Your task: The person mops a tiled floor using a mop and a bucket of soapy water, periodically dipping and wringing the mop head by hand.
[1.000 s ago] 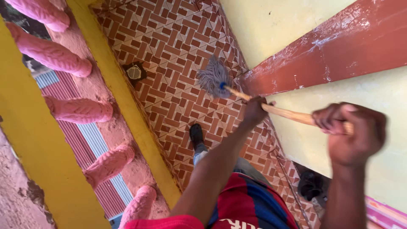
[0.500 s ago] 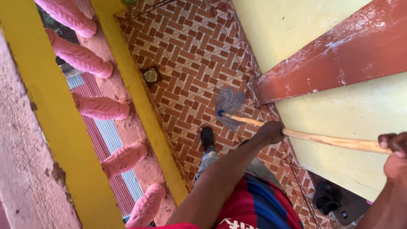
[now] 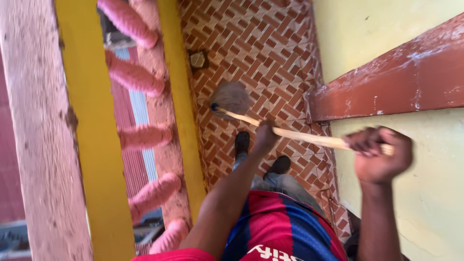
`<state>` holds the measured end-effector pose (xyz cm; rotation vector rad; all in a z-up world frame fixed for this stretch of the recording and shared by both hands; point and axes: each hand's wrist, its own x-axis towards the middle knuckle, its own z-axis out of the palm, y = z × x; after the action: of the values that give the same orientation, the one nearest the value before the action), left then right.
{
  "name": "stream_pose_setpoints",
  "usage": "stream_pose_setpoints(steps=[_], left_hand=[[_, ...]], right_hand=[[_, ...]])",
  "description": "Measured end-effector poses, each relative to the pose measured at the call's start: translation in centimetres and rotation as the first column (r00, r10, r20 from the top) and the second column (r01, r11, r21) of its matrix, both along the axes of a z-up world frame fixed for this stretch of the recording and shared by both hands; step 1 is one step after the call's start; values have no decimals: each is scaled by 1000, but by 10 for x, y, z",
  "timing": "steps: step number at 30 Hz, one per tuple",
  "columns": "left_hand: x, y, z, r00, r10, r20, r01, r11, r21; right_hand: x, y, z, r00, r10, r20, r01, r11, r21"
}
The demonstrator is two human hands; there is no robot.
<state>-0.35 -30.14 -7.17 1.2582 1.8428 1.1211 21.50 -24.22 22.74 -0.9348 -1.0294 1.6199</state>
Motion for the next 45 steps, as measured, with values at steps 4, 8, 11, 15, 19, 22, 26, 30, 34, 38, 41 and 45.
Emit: stream_pose_setpoints(steps=[4,8,11,15,19,22,26,30,34,38,41,45], left_hand=[[-4,-41,15,974,180,-137,-172,983,65],[38,-56,21,962,246,-118,-240,969,61],[84,-44,23,959,230,-163,-225,973,52],[133,-4,34,973,186,136,-186,982,-10],[156,19,37,979,42,199,-46,999,17],[172,27,35,950,-124,286,66,976,206],[177,33,40,940,-272,204,282,959,-21],[176,21,57,952,-304,39,306,936,-176],[152,-3,53,918,-394,-49,361,879,-310],[107,-44,26,947,-309,-88,258,894,-367],[71,-85,-5,986,-80,-145,58,986,-153],[43,-135,-17,965,196,-174,-196,980,21]], right_hand=[[-21,-10,11,980,199,8,-199,980,16],[4,-7,36,967,251,34,-250,968,-36],[32,-4,66,939,339,61,-340,940,9],[55,-15,107,916,360,180,-389,907,163],[52,-40,119,907,284,312,-384,860,336],[49,-54,109,928,142,345,-287,861,419],[85,-31,85,982,52,179,-105,946,306],[125,-21,65,996,34,77,-51,972,230],[144,-46,45,977,-98,189,54,973,226],[124,-80,6,999,-24,-37,28,993,118],[81,-115,-18,995,78,-63,-68,986,154],[28,-162,-15,991,126,44,-133,970,206]])
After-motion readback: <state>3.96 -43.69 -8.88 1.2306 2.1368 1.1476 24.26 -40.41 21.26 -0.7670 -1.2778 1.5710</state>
